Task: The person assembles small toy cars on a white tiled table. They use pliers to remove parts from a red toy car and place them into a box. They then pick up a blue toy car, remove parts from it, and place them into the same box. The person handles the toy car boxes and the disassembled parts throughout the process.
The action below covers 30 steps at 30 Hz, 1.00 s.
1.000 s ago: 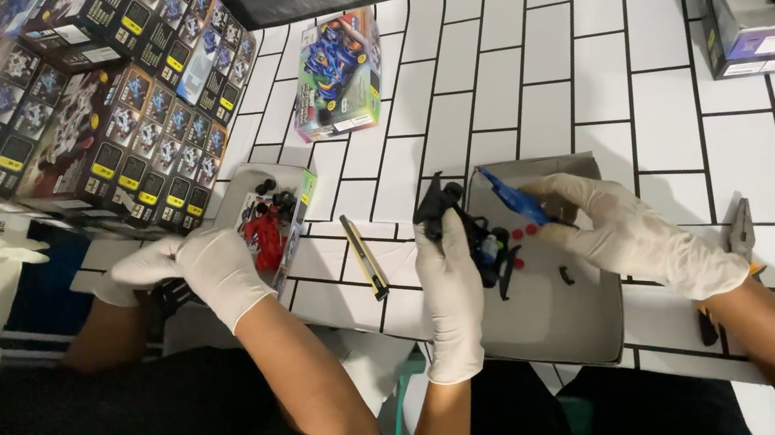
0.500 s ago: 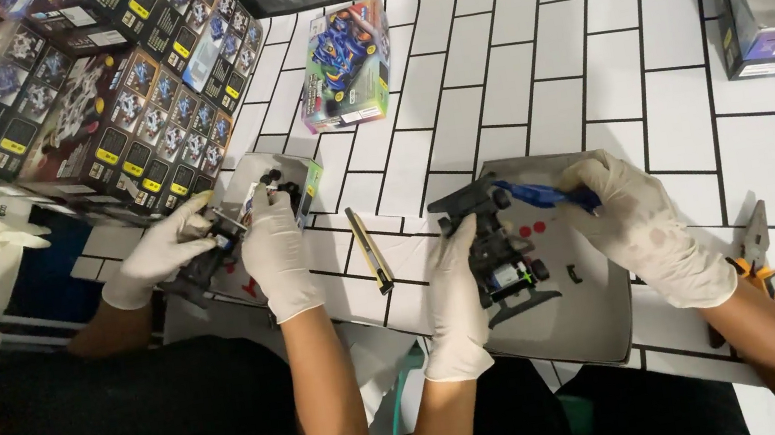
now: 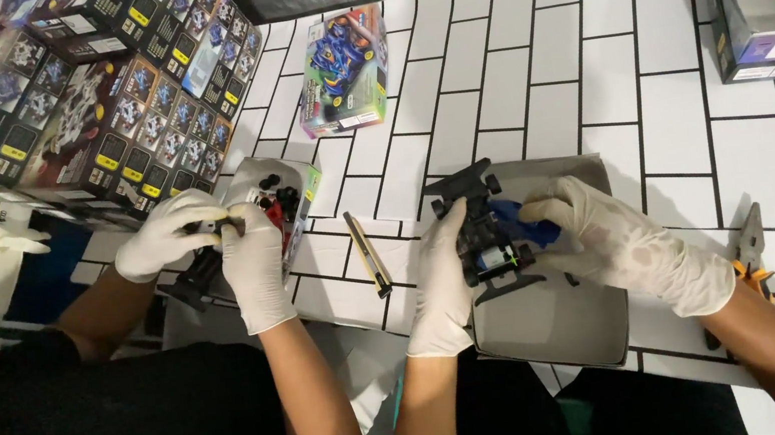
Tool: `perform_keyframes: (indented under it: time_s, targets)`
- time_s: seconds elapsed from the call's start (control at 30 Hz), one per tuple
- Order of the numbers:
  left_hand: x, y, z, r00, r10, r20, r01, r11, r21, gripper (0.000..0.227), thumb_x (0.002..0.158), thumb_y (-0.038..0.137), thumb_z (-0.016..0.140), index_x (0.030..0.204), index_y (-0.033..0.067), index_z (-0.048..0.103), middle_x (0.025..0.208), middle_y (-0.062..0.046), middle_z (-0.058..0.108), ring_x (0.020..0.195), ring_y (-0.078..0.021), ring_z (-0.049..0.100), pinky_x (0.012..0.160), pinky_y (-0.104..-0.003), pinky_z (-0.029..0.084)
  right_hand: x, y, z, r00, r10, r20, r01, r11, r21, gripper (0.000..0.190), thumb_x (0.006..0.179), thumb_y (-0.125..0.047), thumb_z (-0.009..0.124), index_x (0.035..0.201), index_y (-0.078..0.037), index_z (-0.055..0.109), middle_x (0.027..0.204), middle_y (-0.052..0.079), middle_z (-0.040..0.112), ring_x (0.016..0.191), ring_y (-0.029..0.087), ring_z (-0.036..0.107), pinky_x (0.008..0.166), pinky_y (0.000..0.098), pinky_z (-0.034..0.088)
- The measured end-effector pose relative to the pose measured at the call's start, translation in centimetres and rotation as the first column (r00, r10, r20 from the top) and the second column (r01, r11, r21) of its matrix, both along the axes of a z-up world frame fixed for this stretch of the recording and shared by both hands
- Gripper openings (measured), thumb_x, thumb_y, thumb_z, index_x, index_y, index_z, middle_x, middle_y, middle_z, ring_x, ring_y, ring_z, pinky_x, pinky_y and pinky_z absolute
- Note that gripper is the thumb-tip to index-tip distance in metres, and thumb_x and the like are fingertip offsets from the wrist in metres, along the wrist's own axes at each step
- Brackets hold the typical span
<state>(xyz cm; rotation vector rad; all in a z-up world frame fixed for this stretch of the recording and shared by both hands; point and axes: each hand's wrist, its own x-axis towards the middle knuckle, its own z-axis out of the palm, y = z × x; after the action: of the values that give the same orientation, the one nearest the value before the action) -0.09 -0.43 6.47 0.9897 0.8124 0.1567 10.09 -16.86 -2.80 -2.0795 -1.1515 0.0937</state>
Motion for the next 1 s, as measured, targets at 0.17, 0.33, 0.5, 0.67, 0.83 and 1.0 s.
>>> perform_keyframes:
  time_s: [0.17,0.33,0.5,0.67,0.83,1.0]
  targets:
    - [1.0,3.6,-5.0,0.993,-0.103,0.061,0.090,0.979,0.185,0.067,0.084,0.043,0.077,0.138,0.0047,0.063,0.142,-0.023,0.060,0.141,-0.0366,0.049,0.117,-0.055,0.034,0.4,0.0,0.3,0.999,0.049,0.002,-0.049,0.995,-0.090,0.049,0.085,-0.019,0.078,0.132,-0.027,0.069,0.123,0.006,0.062,0.117,0.029,0.063,0.097,0.0412,0.056]
    - [1.1,4.7,-4.4,0.968,-0.252,0.022,0.234,0.925,0.300,0.060,0.086,0.045,0.077,0.129,0.0046,0.070,0.135,-0.018,0.067,0.138,-0.0304,0.052,0.118,-0.051,0.036,0.2,0.3,-0.5,0.985,0.024,-0.172,-0.064,0.971,-0.231,0.048,0.090,-0.017,0.072,0.136,-0.027,0.068,0.137,0.008,0.063,0.130,0.030,0.060,0.106,0.0412,0.053]
    - [0.6,3.9,-1.1,0.957,-0.238,-0.165,0.270,0.939,0.214,0.085,0.077,0.058,0.079,0.144,0.0114,0.059,0.146,-0.025,0.056,0.141,-0.0473,0.045,0.100,-0.081,0.033,0.7,0.0,-3.1,0.999,-0.051,-0.013,0.045,0.955,-0.293,0.044,0.089,-0.024,0.074,0.132,-0.032,0.070,0.125,0.002,0.068,0.122,0.020,0.066,0.104,0.0327,0.056]
    - [1.4,3.8,-0.2,0.966,-0.258,-0.022,0.259,0.964,0.068,0.069,0.084,0.039,0.065,0.146,0.0074,0.060,0.146,-0.013,0.066,0.137,-0.0245,0.060,0.111,-0.037,0.047,2.0,0.2,-4.4,0.837,0.089,0.540,0.004,0.986,-0.168,0.046,0.078,-0.008,0.070,0.119,-0.026,0.060,0.092,0.001,0.058,0.070,0.021,0.058,0.053,0.0353,0.051]
    - [0.4,2.7,1.6,0.969,-0.243,-0.035,0.246,0.966,0.086,0.061,0.083,0.035,0.067,0.137,0.0061,0.067,0.141,-0.010,0.070,0.133,-0.0218,0.063,0.112,-0.031,0.047,0.9,-0.1,-1.8,0.918,0.105,0.382,-0.067,0.991,-0.113,0.041,0.080,-0.008,0.067,0.117,-0.024,0.059,0.084,-0.002,0.047,0.067,0.018,0.049,0.050,0.0330,0.044]
    - [-0.4,2.0,2.9,0.957,-0.290,-0.002,0.284,0.937,0.202,0.073,0.082,0.045,0.077,0.140,0.0048,0.062,0.146,-0.029,0.058,0.141,-0.0498,0.046,0.114,-0.066,0.031,1.0,0.5,-1.4,0.996,0.031,0.080,-0.006,0.958,-0.288,0.038,0.074,-0.022,0.074,0.110,-0.032,0.066,0.092,-0.001,0.053,0.085,0.022,0.064,0.070,0.0360,0.057]
